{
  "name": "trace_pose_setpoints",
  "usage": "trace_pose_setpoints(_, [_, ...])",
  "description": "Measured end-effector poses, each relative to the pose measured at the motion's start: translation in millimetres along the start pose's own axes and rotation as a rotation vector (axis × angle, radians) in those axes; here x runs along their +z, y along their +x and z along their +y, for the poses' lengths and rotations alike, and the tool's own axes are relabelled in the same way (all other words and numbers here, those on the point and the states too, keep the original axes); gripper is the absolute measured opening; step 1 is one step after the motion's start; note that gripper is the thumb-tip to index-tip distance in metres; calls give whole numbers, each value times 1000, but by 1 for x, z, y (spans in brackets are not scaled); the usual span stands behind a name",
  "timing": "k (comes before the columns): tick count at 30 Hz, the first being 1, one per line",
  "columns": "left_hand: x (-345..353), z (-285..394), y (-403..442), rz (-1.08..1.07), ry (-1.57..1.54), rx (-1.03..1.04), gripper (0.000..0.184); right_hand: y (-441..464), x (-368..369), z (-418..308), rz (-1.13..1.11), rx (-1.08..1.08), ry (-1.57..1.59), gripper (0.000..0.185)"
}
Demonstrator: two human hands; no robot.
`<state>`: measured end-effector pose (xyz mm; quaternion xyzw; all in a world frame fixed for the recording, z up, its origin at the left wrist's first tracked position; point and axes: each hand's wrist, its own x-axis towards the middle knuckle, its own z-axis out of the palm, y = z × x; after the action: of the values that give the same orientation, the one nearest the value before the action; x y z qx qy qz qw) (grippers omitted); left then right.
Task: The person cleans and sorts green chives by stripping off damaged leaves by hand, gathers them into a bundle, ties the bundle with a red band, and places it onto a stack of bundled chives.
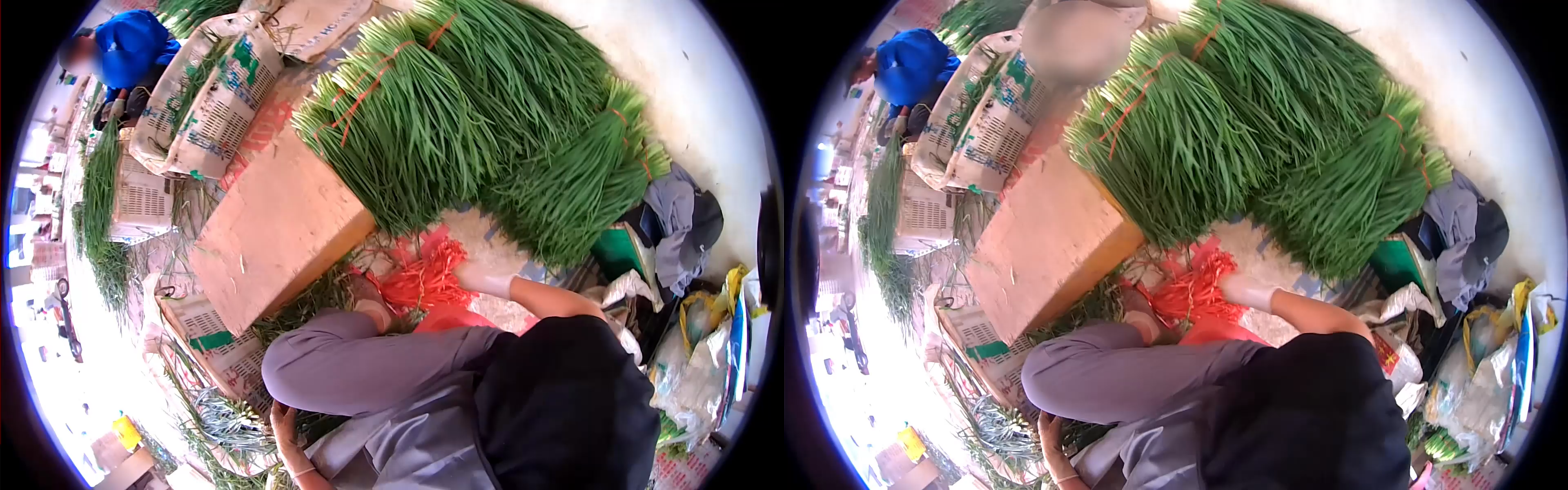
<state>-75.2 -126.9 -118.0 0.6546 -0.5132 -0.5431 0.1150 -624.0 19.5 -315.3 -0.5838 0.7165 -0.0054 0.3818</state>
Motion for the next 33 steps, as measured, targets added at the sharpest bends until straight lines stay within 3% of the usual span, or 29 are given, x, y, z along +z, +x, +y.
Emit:
trace_pose_setpoints(1, [-1, -5, -2, -8, 6, -4, 32, 18, -1, -19, 484, -287, 11, 8])
trace_pose_setpoints(2, [-6, -13, -3, 0, 12, -13, 33, 50, -16, -53, 158, -1, -132, 10])
trace_pose_setpoints(6, [-14, -1, -46, 102, 90, -72, 38, 115, 43, -77, 254, -122, -194, 15])
trace_pose_setpoints(8, [-18, -11, -66, 257, 45, -42, 42, 132, 49, -81, -102, -160, -445, 16])
trace_pose_setpoints(11, [-40, -26, -117, 363, 126, -92, 44, 131, 46, -104, -4, -52, -265, 20])
trace_pose_setpoints(13, [-64, -68, -135, 440, 67, -186, 39, 141, 66, -94, 37, -2, -282, 20])
trace_pose_setpoints(14, [-96, -118, -142, 403, 214, -261, 34, 145, 75, -85, 80, 51, -296, 21])
trace_pose_setpoints(15, [-95, -129, -149, 549, 285, -295, 29, 144, 76, -77, 88, 48, -298, 21])
trace_pose_setpoints(17, [-66, -87, -177, 717, -52, -199, 29, 145, 75, -71, -171, -93, -488, 20])
trace_pose_setpoints(19, [-17, -10, -210, 810, -448, -34, 30, 140, 76, -85, 22, 38, -327, 24])
trace_pose_setpoints(20, [-25, -24, -212, 913, -465, -86, 27, 139, 82, -85, 59, 37, -325, 24])
trace_pose_setpoints(22, [-71, -110, -217, 868, -361, -246, 29, 136, 72, -84, 106, 36, -326, 24])
trace_pose_setpoints(25, [-163, -237, -213, 592, -53, -539, 31, 111, 24, -105, -75, 68, -180, 25])
trace_pose_setpoints(26, [-169, -236, -207, 459, -32, -597, 32, 109, 16, -108, -58, 57, -50, 24])
trace_pose_setpoints(27, [-172, -238, -208, 522, 252, -708, 23, 101, 16, -113, -59, 50, 88, 23])
trace_pose_setpoints(28, [-170, -241, -221, 529, 250, -731, 23, 124, 39, -93, -180, -135, 30, 24])
trace_pose_setpoints(29, [-167, -248, -229, 625, 201, -631, 17, 132, 37, -88, -470, -283, -198, 23])
trace_pose_setpoints(31, [-160, -260, -240, 817, 103, -412, 8, 158, 71, -39, -651, -441, -72, 21])
trace_pose_setpoints(33, [-147, -266, -250, 959, -10, -242, 10, 116, 20, -68, -57, 102, -46, 16])
